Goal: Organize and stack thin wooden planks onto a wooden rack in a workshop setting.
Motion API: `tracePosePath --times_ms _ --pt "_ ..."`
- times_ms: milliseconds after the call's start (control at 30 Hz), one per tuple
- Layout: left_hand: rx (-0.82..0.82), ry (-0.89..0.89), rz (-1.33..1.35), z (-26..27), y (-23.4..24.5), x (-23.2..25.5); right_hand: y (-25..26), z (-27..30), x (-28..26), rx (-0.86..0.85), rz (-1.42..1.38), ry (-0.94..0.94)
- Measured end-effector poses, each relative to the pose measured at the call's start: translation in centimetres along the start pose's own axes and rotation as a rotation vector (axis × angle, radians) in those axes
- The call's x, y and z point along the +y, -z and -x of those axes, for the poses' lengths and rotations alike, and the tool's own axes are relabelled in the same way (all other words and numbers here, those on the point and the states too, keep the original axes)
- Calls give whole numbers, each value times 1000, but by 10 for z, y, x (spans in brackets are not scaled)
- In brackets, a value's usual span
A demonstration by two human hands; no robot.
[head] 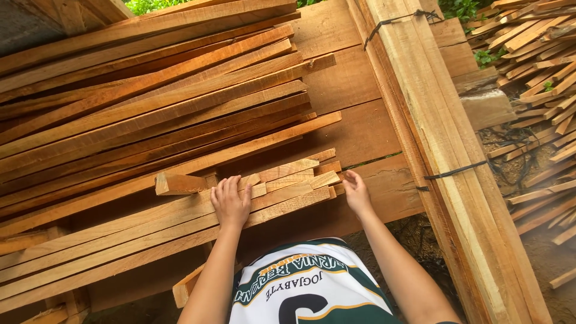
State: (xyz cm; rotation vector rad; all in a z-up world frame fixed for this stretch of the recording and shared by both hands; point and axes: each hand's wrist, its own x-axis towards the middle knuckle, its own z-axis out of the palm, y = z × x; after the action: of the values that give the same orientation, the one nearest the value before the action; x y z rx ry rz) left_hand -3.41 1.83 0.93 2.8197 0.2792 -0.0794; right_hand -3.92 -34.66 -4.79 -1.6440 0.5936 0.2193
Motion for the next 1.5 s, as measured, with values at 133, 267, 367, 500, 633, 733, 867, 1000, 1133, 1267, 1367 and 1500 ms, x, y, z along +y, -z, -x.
tracePosePath --times_ms 133,267,367,500,633,733,867,1000,1133,1267,1367,1500 --pt "-15 5 14 1 1 -2 -16 4 23 -81 -151 -104" --pt "-23 7 37 -1 1 -3 -19 1 34 -73 -304 -186" --pt "-31 5 39 0 0 -4 -16 3 36 -88 -360 -205" --pt "-42 7 56 -2 0 -5 -8 -3 32 -132 -414 -230" --pt "-41 8 37 -1 4 -3 5 -20 54 -140 -393 -228" --pt "-42 5 22 0 5 -3 13 -31 67 -153 -348 -245" --pt "-49 13 38 -1 4 -4 8 -26 23 -204 -278 -332" --pt "-31 7 51 -2 0 -6 3 -45 26 -192 -231 -359" --pt "-22 1 51 -2 2 -4 -1 -72 96 -186 -237 -377" --pt "-22 8 39 -2 1 -6 -4 -59 68 -258 -336 -334" --pt "-22 4 36 -2 -1 -7 -9 -56 66 -239 -364 -242" --pt "-20 2 30 -5 -4 -8 -12 -56 69 -173 -308 -104"
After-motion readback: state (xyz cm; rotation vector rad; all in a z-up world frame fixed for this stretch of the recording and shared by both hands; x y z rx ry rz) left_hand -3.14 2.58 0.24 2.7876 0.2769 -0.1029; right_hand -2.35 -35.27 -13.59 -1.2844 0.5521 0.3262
